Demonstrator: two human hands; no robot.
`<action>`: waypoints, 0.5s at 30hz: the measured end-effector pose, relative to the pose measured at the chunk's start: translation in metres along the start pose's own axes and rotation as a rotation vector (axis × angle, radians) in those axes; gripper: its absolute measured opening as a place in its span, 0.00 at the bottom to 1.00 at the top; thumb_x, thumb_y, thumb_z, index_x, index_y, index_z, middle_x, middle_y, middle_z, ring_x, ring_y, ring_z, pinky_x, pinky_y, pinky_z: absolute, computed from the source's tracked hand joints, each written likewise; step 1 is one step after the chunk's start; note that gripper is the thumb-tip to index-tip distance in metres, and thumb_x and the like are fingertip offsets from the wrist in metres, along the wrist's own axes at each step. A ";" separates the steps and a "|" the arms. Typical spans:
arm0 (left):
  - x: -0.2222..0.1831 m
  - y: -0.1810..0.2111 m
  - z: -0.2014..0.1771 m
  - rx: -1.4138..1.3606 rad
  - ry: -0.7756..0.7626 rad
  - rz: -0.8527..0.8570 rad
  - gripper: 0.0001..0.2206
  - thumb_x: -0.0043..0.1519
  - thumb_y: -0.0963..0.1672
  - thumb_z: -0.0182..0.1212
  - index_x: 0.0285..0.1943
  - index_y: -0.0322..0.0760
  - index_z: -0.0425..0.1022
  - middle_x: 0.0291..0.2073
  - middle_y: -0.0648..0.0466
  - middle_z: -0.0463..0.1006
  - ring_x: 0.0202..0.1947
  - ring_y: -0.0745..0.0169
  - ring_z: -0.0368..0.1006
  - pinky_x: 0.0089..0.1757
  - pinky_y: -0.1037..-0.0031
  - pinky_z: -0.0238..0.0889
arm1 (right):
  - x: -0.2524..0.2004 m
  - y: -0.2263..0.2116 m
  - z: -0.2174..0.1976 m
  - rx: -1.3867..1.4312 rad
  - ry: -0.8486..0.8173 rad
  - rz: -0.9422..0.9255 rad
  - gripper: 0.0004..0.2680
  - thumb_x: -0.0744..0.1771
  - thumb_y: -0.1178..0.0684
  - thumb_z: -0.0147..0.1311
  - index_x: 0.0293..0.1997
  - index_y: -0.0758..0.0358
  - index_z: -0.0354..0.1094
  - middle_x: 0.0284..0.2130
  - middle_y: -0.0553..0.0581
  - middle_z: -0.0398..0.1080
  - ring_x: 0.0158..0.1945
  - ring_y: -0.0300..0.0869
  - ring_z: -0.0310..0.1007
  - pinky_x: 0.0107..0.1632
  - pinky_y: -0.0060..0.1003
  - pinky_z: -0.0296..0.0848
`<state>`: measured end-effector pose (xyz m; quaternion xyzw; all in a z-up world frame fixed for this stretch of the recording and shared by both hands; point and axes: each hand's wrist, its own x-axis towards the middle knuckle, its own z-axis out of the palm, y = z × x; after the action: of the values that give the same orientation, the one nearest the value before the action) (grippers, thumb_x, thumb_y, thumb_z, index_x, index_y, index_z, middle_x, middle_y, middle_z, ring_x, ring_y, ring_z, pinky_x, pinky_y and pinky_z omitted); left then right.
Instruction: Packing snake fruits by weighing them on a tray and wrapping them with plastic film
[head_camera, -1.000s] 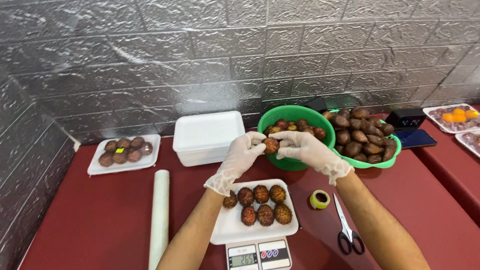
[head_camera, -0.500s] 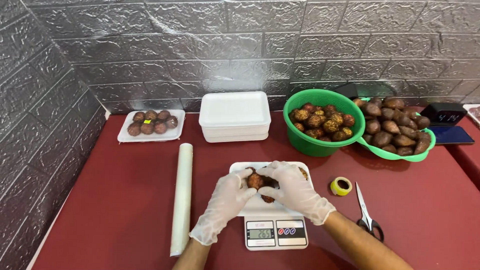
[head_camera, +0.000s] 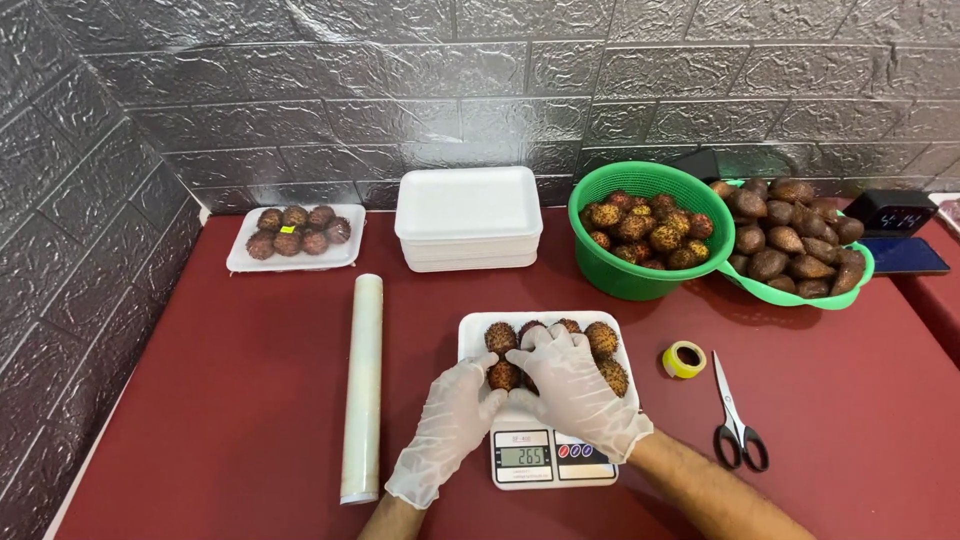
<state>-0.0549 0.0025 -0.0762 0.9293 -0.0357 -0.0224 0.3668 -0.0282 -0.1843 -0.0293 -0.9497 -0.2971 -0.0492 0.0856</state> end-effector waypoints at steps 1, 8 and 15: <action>0.000 0.002 -0.002 0.000 -0.001 -0.001 0.25 0.60 0.44 0.65 0.69 0.43 0.70 0.54 0.51 0.80 0.54 0.48 0.75 0.55 0.61 0.67 | 0.000 0.001 -0.001 0.001 -0.001 0.000 0.19 0.64 0.35 0.58 0.58 0.49 0.73 0.47 0.53 0.65 0.50 0.53 0.62 0.48 0.55 0.63; -0.015 0.028 -0.044 -0.014 0.059 0.140 0.20 0.62 0.46 0.58 0.64 0.35 0.71 0.60 0.47 0.76 0.58 0.46 0.73 0.57 0.59 0.64 | -0.007 0.009 -0.040 0.210 0.107 0.093 0.17 0.62 0.37 0.59 0.53 0.48 0.76 0.50 0.52 0.71 0.55 0.51 0.66 0.56 0.54 0.60; -0.030 0.058 -0.090 -0.238 0.198 -0.029 0.20 0.61 0.51 0.53 0.61 0.49 0.78 0.55 0.57 0.82 0.51 0.65 0.81 0.52 0.70 0.69 | -0.028 0.030 -0.084 0.388 0.552 0.128 0.05 0.66 0.49 0.57 0.39 0.53 0.78 0.41 0.48 0.79 0.49 0.42 0.75 0.57 0.43 0.63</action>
<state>-0.0811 0.0242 0.0295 0.8773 0.0172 0.0599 0.4759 -0.0381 -0.2402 0.0447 -0.8833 -0.2065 -0.2412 0.3449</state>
